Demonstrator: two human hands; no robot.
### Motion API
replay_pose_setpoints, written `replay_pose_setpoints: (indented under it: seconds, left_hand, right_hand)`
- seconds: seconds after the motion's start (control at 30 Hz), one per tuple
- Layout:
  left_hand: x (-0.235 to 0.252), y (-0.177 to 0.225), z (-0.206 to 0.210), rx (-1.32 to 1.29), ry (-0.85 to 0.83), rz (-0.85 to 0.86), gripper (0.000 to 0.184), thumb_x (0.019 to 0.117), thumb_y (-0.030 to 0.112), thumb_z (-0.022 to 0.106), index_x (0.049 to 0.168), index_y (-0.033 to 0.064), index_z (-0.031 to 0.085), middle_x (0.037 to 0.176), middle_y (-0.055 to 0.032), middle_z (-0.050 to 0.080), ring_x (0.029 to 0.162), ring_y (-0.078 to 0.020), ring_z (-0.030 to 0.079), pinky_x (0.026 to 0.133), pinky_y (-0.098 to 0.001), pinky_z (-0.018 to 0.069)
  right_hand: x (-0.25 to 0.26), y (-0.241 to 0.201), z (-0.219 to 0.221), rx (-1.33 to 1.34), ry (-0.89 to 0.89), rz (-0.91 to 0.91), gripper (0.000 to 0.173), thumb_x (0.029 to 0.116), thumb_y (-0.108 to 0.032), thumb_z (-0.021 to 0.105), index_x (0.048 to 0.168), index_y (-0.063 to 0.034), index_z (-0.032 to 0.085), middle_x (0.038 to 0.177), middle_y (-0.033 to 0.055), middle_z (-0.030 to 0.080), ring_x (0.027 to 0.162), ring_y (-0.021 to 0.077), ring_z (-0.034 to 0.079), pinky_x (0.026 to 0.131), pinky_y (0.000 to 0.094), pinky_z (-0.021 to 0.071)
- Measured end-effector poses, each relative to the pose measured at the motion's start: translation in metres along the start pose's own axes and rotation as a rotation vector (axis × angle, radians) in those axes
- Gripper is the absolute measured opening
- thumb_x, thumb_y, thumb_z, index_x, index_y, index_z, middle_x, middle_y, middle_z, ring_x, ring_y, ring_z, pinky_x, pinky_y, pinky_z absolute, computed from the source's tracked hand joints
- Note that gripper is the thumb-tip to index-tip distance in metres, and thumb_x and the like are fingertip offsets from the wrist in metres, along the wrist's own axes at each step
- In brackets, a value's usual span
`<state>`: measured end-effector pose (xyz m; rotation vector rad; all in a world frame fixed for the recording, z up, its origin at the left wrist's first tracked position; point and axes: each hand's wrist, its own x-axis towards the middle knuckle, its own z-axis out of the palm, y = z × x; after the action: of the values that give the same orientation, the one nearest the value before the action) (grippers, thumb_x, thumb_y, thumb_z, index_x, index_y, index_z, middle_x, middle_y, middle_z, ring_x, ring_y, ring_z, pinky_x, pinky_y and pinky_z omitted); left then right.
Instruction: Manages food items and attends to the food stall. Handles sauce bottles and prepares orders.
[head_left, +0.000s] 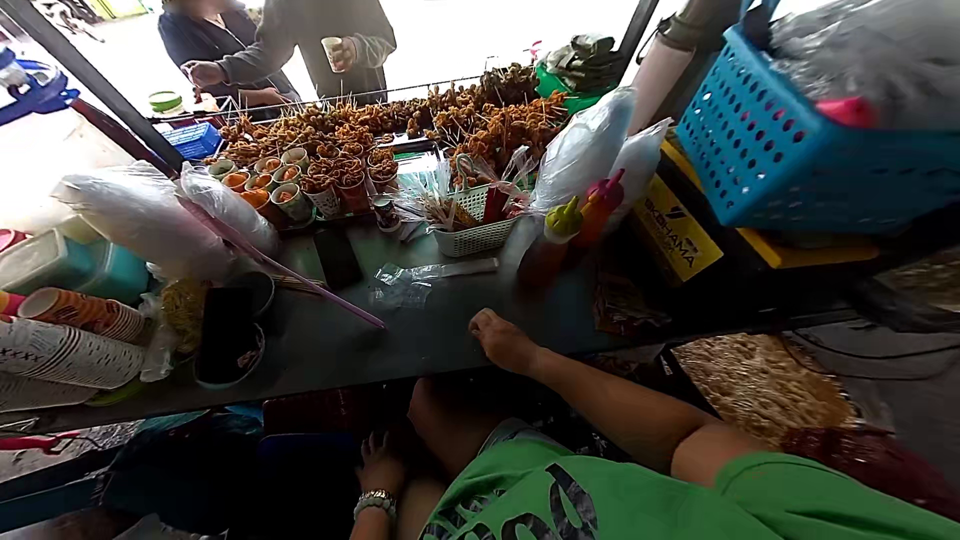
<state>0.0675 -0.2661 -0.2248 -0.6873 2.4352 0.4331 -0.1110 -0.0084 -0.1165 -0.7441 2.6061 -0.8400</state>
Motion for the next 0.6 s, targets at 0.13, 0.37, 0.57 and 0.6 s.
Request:
replay_pose_setpoints:
  seconds: [0.13,0.37,0.57,0.6]
  left_hand:
    - [-0.008,-0.002,-0.001,0.052,-0.031,0.031,0.061,0.1051,0.048,0.046,0.158,0.0167,0.041,0.168,-0.0170,0.023,0.156,-0.0404,0.017,0.119,-0.0674,0.0218]
    - [-0.026,-0.017,0.003,-0.084,-0.078,0.103,0.061,0.1021,0.050,0.053,0.154,0.0179,0.047,0.170,-0.0102,0.022,0.158,-0.0403,0.006,0.123,-0.0657,0.0073]
    - [-0.029,0.019,-0.043,-0.538,-0.277,0.356,0.044,0.1065,0.027,0.055,0.141,-0.0012,0.056,0.139,-0.0218,0.061,0.131,-0.0325,0.058,0.114,-0.0505,0.0416]
    - [-0.031,0.031,-0.050,-0.611,-0.300,0.399,0.044,0.1069,0.024,0.053,0.143,-0.0017,0.054,0.138,-0.0209,0.061,0.128,-0.0294,0.060,0.112,-0.0466,0.0435]
  right_hand:
    - [0.070,-0.036,0.014,-0.051,-0.035,-0.092,0.038,0.1082,-0.019,0.047,0.141,-0.0029,0.057,0.140,0.0241,0.057,0.129,0.0376,0.057,0.108,0.0478,0.0463]
    - [0.121,-0.039,0.015,-0.023,0.009,0.089,0.030,0.1063,-0.024,0.053,0.123,-0.0063,0.071,0.138,0.0211,0.059,0.125,0.0352,0.060,0.103,0.0519,0.0474]
    - [0.116,-0.035,0.014,-0.092,-0.043,0.064,0.038,0.1075,-0.027,0.052,0.139,-0.0087,0.062,0.145,0.0219,0.055,0.129,0.0385,0.057,0.105,0.0544,0.0464]
    - [0.116,-0.033,0.017,-0.116,-0.074,0.062,0.035,0.1074,-0.025,0.051,0.135,-0.0070,0.064,0.146,0.0225,0.053,0.130,0.0400,0.056,0.105,0.0562,0.0457]
